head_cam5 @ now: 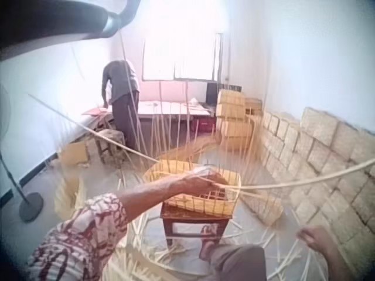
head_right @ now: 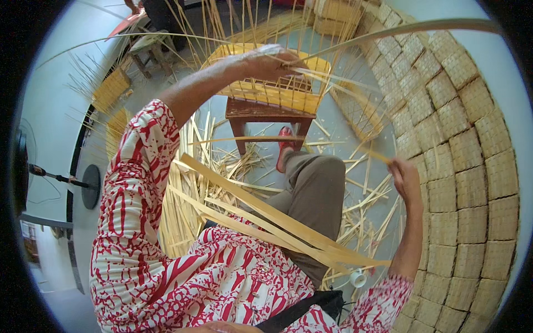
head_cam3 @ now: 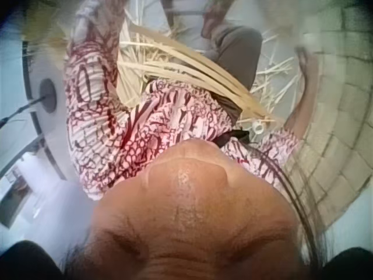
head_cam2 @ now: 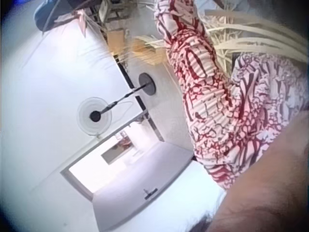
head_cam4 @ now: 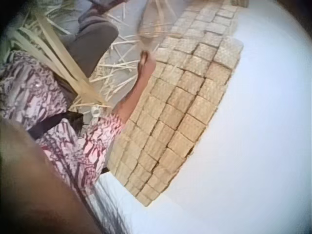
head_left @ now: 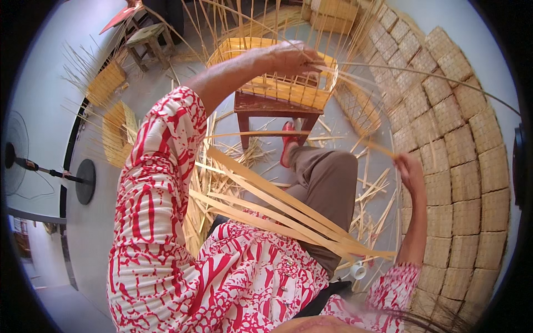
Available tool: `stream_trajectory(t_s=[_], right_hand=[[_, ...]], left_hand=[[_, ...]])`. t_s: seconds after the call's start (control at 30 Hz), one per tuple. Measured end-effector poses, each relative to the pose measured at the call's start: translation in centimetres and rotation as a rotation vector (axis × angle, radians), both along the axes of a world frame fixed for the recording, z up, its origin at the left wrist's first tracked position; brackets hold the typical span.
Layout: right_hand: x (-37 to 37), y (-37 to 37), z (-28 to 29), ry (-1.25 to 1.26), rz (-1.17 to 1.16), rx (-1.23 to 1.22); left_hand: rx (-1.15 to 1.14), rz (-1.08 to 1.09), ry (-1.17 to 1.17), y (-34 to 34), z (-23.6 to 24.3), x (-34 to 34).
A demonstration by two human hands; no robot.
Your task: The person weaves thin strips of bamboo or rattan into a basket frame using both hands. They interlace the strips through the vertical ribs of the basket, gradually building up the woven pattern.
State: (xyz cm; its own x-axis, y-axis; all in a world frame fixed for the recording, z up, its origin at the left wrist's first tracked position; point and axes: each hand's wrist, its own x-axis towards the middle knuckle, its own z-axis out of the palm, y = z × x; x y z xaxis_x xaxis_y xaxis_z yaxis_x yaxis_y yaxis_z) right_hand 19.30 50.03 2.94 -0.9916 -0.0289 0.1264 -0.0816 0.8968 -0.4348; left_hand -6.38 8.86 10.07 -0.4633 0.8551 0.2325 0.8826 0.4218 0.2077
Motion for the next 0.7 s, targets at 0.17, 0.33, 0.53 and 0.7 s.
stream_trajectory(t_s=[0.17,0.33,0.53,0.7], right_hand=[[10.2,10.1,-2.2,0.242,-0.305,-0.256],[12.2,13.7,1.5,0.602,-0.592,-0.899],[6.3,2.0,11.5,0.808,-0.359,-0.645],[1.4,-6.9,17.2,0.983,-0.006,-0.555]], left_hand=[[0.116,-0.23,0.089,-0.4,-1.4,-0.8],[0.156,-0.243,0.136,-0.7,-0.9,0.1],[-0.02,-0.166,0.331,-0.9,-1.2,0.8],[-0.101,-0.112,0.328,-1.6,-0.2,1.9]])
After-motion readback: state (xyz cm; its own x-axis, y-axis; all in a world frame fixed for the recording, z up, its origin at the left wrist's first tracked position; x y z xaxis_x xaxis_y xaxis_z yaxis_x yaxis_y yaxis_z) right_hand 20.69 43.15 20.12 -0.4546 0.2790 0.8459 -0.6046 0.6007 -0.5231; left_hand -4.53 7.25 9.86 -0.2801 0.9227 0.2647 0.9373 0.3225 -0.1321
